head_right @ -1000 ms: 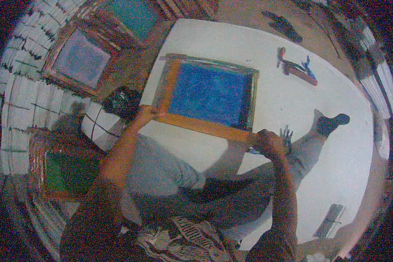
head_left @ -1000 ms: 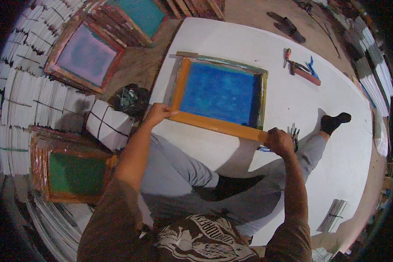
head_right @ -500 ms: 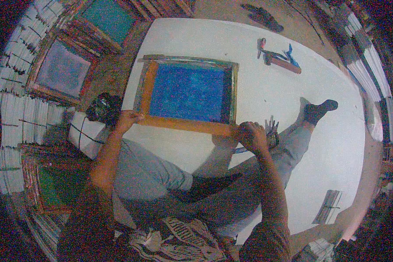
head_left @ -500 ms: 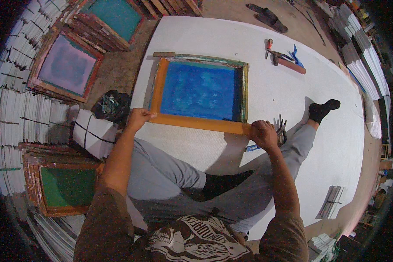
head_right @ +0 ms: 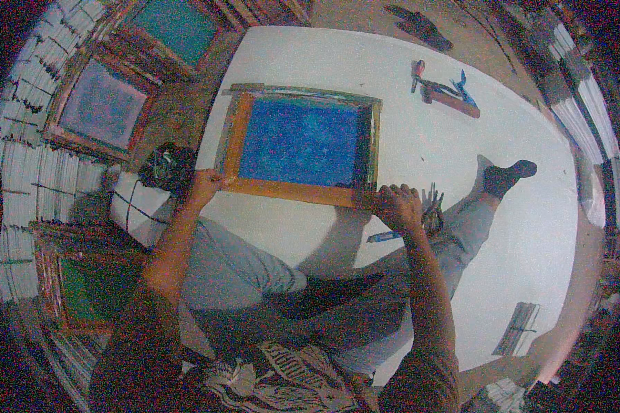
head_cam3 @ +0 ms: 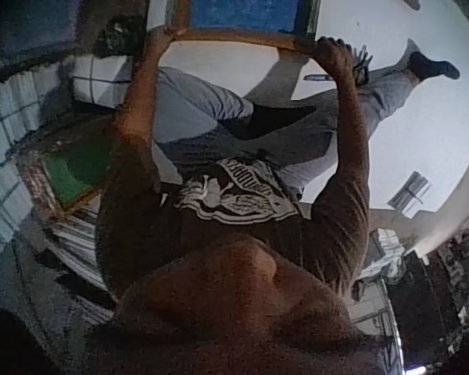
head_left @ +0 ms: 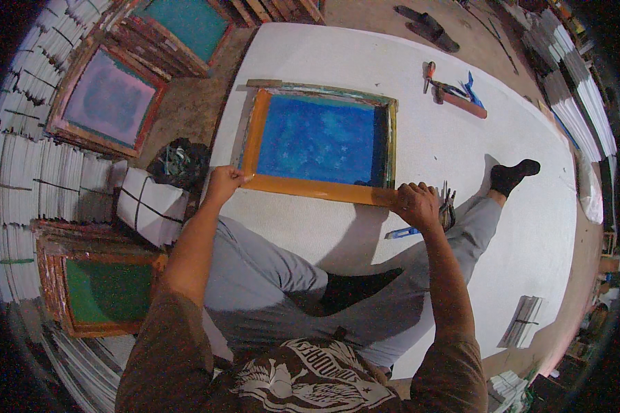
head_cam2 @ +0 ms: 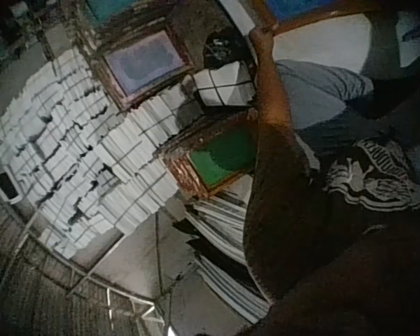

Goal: The person sits on the floor and applies orange masking tape to the edges of a rectangular frame containing a blue screen. They tear strips of tape and press them along the frame's perimeter, smoothing them down with their fingers.

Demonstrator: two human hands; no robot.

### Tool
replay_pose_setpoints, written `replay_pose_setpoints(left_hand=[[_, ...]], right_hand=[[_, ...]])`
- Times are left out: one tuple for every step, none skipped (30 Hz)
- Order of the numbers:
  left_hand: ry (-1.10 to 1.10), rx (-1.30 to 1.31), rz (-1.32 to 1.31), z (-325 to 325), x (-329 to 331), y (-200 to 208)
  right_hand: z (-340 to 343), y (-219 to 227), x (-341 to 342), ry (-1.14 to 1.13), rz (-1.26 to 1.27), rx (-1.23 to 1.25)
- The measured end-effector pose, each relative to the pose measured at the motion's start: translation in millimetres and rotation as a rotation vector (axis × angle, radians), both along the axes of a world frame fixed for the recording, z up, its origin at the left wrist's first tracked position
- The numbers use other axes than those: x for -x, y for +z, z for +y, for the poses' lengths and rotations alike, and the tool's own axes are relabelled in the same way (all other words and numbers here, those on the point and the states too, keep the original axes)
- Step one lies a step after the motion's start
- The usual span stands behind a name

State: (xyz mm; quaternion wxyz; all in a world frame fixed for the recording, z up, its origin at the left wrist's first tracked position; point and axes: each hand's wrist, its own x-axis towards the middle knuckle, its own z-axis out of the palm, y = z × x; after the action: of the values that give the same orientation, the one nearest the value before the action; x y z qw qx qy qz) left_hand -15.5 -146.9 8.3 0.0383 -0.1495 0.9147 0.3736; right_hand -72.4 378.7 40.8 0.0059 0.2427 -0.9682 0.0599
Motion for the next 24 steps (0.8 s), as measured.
replay_pose_setpoints(left_hand=[[0.017, -0.011, 0.002, 3, 0, 2], [0.026, -0.014, -0.004, 2, 0, 1], [0.035, -0.017, -0.011, 2, 1, 0], [0.045, -0.02, -0.017, 1, 1, -1], [0.037, -0.012, -0.007, 1, 0, -2], [0.03, -0.005, 0.004, 1, 0, -3], [0.023, 0.003, 0.014, 1, 0, -4], [0.022, 0.023, 0.014, 1, 0, -4], [0.021, 0.043, 0.014, 2, 0, -4], [0.02, 0.062, 0.015, 2, 0, -4], [0.009, 0.063, 0.015, 2, 0, -4], [-0.001, 0.064, 0.015, 2, -1, -4], [-0.012, 0.064, 0.015, 1, -1, -4], [-0.02, 0.052, 0.015, 4, -1, 0], [-0.029, 0.039, 0.015, 5, -1, 4], [-0.037, 0.027, 0.014, 7, -1, 7], [-0.061, 0.049, 0.046, 4, 0, 3], [-0.085, 0.072, 0.076, -1, 0, -5], [-0.108, 0.096, 0.106, -6, 0, -13], [-0.107, 0.077, 0.087, -4, 2, -15], [-0.093, 0.063, 0.069, -7, 0, -13], [-0.079, 0.05, 0.05, -9, -4, -11], [-0.072, 0.062, 0.04, -5, -3, -6], [-0.069, 0.072, 0.03, 1, -2, 2]], right_hand=[[0, 0, 0, 0.001, 0.004, -0.009], [0, -1, 0, 0.004, 0.008, -0.015], [-1, -2, 1, 0.007, 0.013, -0.021], [-1, -2, 1, 0.016, 0.016, -0.01], [-1, -2, 2, 0.023, 0.019, 0.0], [-1, -3, 2, 0.031, 0.022, 0.01], [-2, -3, 3, 0.017, 0.012, -0.009], [-5, -3, 4, 0.001, 0.003, -0.029], [-8, -2, 3, -0.014, -0.007, -0.048], [-10, -1, 2, -0.007, -0.005, -0.057], [-13, 2, 1, 0.002, -0.002, -0.066], [-16, 5, 0, 0.011, 0.002, -0.074], [-21, 7, 0, 0.0, -0.029, -0.094], [-24, 11, 0, -0.016, -0.059, -0.117], [-25, 13, 0, -0.032, -0.089, -0.14], [-21, 10, -1, -0.009, -0.039, -0.145], [-17, 4, -2, 0.016, 0.014, -0.151], [-14, -1, -3, 0.042, 0.066, -0.154], [-13, -8, -6, 0.032, 0.103, -0.147], [-13, -15, -11, 0.017, 0.138, -0.141], [-23, -10, -15, 0.015, 0.175, -0.129], [-30, -3, -25, -0.029, 0.047, -0.159], [-38, -5, -34, -0.05, 0.062, -0.109], [-44, -12, -41, -0.073, 0.075, -0.061]])
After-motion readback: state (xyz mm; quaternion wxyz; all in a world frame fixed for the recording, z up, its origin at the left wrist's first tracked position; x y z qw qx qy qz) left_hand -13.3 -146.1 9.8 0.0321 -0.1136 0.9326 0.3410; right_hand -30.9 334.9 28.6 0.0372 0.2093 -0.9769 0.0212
